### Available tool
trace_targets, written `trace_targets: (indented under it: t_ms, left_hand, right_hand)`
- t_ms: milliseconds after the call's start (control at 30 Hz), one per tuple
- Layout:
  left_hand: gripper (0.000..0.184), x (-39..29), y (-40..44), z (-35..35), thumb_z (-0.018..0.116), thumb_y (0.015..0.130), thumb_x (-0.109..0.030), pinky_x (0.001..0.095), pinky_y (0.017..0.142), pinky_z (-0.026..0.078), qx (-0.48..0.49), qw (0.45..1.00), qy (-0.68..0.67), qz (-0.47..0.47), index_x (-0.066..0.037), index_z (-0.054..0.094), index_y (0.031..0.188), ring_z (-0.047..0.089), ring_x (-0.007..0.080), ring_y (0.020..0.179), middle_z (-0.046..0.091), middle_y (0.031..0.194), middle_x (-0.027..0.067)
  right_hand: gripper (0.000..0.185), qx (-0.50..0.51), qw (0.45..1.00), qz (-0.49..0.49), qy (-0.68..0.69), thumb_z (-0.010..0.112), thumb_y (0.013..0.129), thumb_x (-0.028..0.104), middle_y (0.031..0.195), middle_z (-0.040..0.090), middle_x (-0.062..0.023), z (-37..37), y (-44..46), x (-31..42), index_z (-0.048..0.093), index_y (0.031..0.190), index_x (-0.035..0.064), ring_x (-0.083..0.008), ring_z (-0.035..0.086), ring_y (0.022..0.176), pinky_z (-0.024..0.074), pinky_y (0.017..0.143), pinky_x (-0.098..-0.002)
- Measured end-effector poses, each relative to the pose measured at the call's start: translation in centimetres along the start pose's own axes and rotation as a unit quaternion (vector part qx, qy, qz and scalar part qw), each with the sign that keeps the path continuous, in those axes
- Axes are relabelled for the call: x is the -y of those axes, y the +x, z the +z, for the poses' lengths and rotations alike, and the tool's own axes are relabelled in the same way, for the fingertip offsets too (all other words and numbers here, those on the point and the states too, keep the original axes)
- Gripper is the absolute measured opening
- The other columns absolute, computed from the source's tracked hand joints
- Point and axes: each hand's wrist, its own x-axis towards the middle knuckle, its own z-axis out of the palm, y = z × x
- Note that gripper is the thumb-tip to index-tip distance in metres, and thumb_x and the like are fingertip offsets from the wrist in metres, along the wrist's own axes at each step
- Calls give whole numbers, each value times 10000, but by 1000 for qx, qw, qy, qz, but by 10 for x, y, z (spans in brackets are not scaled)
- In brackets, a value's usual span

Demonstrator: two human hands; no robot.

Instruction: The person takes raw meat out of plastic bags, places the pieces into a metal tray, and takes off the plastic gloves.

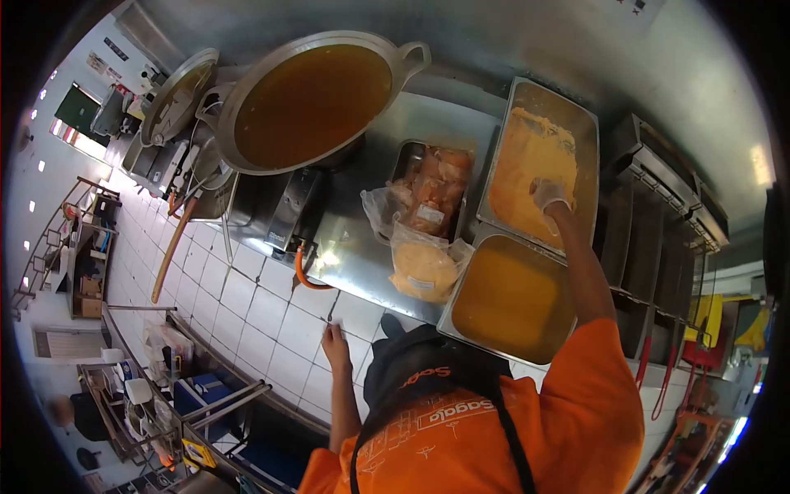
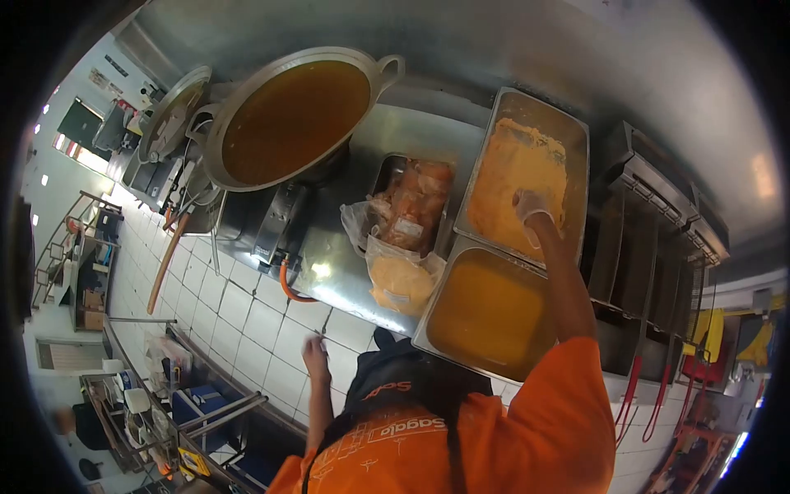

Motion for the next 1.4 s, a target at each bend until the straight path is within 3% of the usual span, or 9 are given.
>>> trace_targets:
  t_ms: [133, 233, 333, 433, 533, 633, 833, 1133, 1400]
  left_hand:
    - [270, -249, -16, 95, 505, 977, -243, 230, 563, 337, 187, 973, -47, 130, -10, 639, 1007, 417, 56, 625, 479, 681, -32]
    - [268, -303, 2, 186, 574, 958, -235, 242, 684, 436, 345, 897, -18, 276, 6, 643, 1053, 551, 96, 750, 614, 808, 34]
    - [166, -299, 58, 305, 608, 863, -148, 366, 831, 482, 301, 809, 191, 468, -1, 645, 930, 653, 284, 934, 663, 1007, 191]
    - [189, -317, 92, 390, 593, 833, -171, 445, 917, 439, 316, 761, 407, 394, -75, 662, 981, 586, 309, 1074, 615, 1163, 173]
    - [354, -325, 100, 435, 628, 846, -269, 485, 997, 393, 205, 725, 479, 451, -132, 618, 1173, 520, 311, 1182, 611, 1201, 106]
    - [428, -337, 118, 472, 627, 852, -293, 538, 1032, 325, 305, 690, 541, 371, -172, 560, 1257, 424, 319, 1281, 547, 1296, 124]
    - [377, -342, 133, 473, 688, 818, -283, 539, 1009, 346, 271, 574, 605, 481, -123, 589, 1145, 517, 302, 1193, 640, 1142, 102]
    - [333, -337, 113, 417, 732, 769, -271, 445, 890, 432, 202, 684, 491, 500, -105, 634, 1041, 571, 264, 1051, 668, 1021, 77]
    - [165, -370, 65, 337, 722, 729, -253, 396, 892, 448, 211, 614, 425, 630, -112, 681, 805, 586, 265, 991, 637, 916, 56]
  right_hand:
    - [115, -1, 994, -63, 89, 513, 843, 39, 827, 600, -94, -7, -13, -28, 616, 843, 88, -254, 560, 752, 463, 704, -378]
    - [113, -63, 991, -80, 91, 528, 843, 52, 888, 642, -87, -16, -28, -30, 633, 873, 83, -232, 597, 822, 476, 735, -372]
    - [142, -122, 983, -94, 99, 528, 859, 67, 934, 663, -91, -10, -39, -30, 655, 923, 77, -213, 629, 866, 490, 739, -346]
    - [169, -109, 981, -25, 156, 533, 871, 51, 985, 680, -75, -30, -61, -7, 663, 980, 56, -173, 647, 887, 497, 716, -300]
    - [188, -84, 929, -5, 360, 539, 874, 29, 957, 679, -45, -27, -64, -20, 662, 1012, 56, -138, 631, 856, 490, 690, -276]
    - [208, -75, 916, -27, 394, 534, 874, -1, 947, 666, -20, -32, -83, -23, 658, 1031, 56, -104, 599, 827, 475, 678, -251]
    - [194, -122, 874, -18, 470, 543, 891, -45, 907, 638, -2, -42, -135, -26, 651, 1010, 62, -79, 552, 769, 442, 645, -223]
    - [221, -121, 846, 55, 517, 536, 895, -72, 890, 611, 21, -29, -163, -20, 656, 982, 92, -72, 528, 749, 427, 649, -211]
    - [182, -135, 818, 23, 558, 538, 914, -43, 880, 603, -1, -24, -181, 3, 655, 971, 83, -93, 558, 770, 465, 651, -236]
